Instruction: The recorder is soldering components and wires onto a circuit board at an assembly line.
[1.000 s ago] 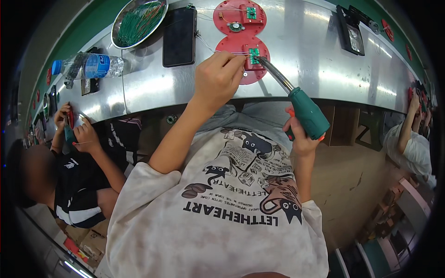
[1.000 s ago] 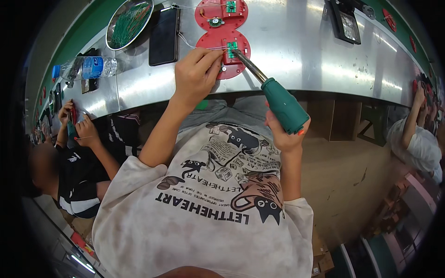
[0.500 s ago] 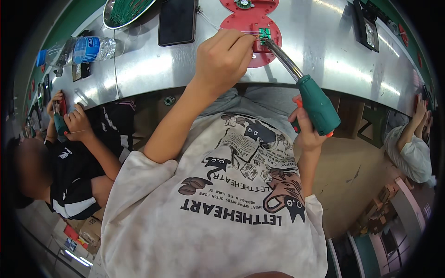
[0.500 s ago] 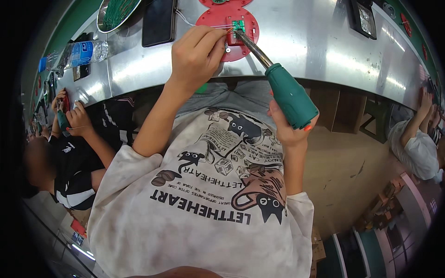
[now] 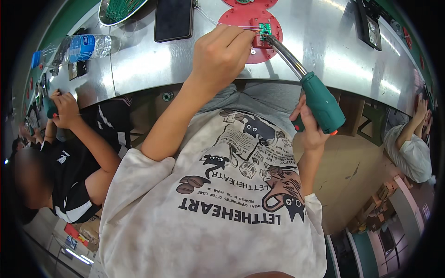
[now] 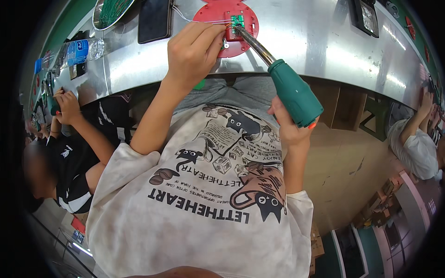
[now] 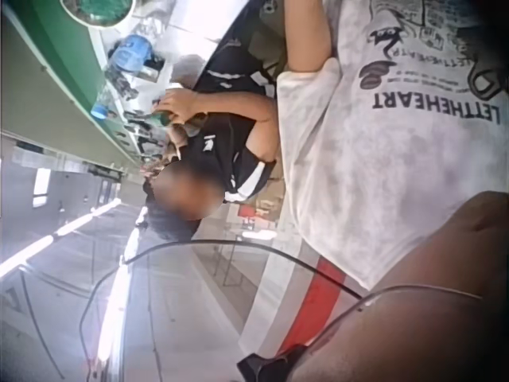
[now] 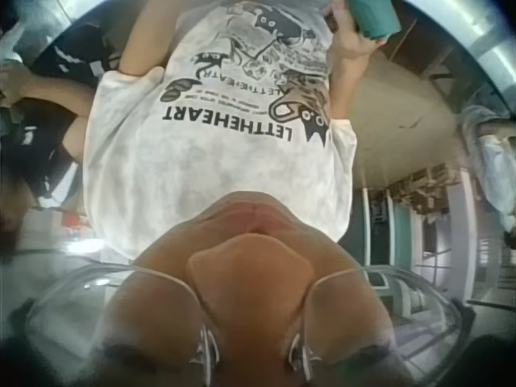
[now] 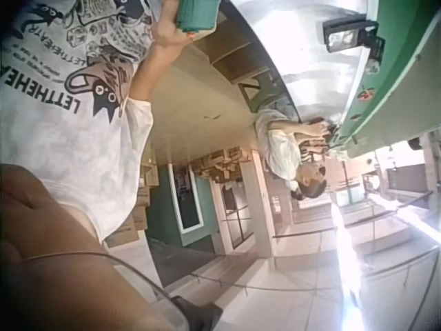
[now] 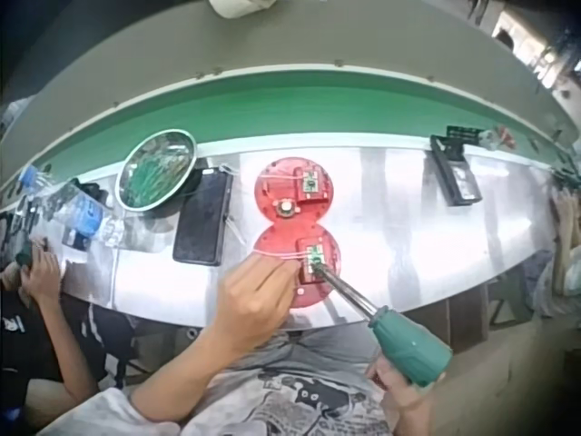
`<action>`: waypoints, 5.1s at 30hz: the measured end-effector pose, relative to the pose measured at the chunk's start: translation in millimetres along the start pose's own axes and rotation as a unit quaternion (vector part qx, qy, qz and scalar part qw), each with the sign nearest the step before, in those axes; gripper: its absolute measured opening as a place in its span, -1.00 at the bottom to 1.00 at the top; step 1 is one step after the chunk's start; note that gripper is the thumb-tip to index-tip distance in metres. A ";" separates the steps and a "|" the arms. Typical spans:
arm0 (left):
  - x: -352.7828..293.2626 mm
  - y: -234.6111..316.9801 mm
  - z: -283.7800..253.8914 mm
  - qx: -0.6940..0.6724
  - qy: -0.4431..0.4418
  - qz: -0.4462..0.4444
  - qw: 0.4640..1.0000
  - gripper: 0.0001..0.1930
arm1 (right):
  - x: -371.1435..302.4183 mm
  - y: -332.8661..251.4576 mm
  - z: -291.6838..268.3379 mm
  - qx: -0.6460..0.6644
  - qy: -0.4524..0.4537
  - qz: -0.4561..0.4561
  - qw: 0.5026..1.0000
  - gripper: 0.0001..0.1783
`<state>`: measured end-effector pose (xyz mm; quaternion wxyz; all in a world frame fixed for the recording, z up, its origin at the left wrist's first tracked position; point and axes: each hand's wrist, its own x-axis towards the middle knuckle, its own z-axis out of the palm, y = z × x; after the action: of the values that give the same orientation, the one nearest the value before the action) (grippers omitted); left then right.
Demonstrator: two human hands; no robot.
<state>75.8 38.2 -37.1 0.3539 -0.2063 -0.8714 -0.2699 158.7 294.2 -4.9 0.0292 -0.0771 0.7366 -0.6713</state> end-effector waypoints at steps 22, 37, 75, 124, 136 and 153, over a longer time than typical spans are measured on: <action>-0.5 -5.3 -4.4 0.004 -0.012 -0.039 0.999 -0.93 | 20.6 11.3 -2.0 0.035 0.105 -0.070 0.991 -0.57; 63.3 11.7 -56.6 0.007 -0.141 -0.040 0.989 -0.52 | 119.1 18.1 -36.9 0.243 0.291 0.057 0.924 -0.63; 71.6 -194.3 -78.3 0.246 -0.089 -0.197 0.945 -0.85 | 115.4 19.1 -33.5 0.222 0.285 0.013 0.933 -0.68; 66.4 -190.7 -96.4 -0.134 0.014 -0.354 0.926 -0.83 | 107.7 17.8 -37.0 0.196 0.265 0.014 0.944 -0.64; 43.8 -26.0 -16.3 -0.151 -0.010 -0.261 0.953 -0.86 | 84.0 5.5 -9.9 0.049 0.013 -0.082 0.995 -0.56; 28.6 -24.7 23.5 0.019 0.046 -0.148 0.988 -0.95 | 88.0 1.1 4.6 0.019 -0.056 -0.008 0.998 -0.67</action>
<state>31.3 38.5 -38.5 0.3538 -0.0557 -0.8800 -0.3120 72.5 276.3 -1.1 0.0664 -0.1195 0.7204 -0.6800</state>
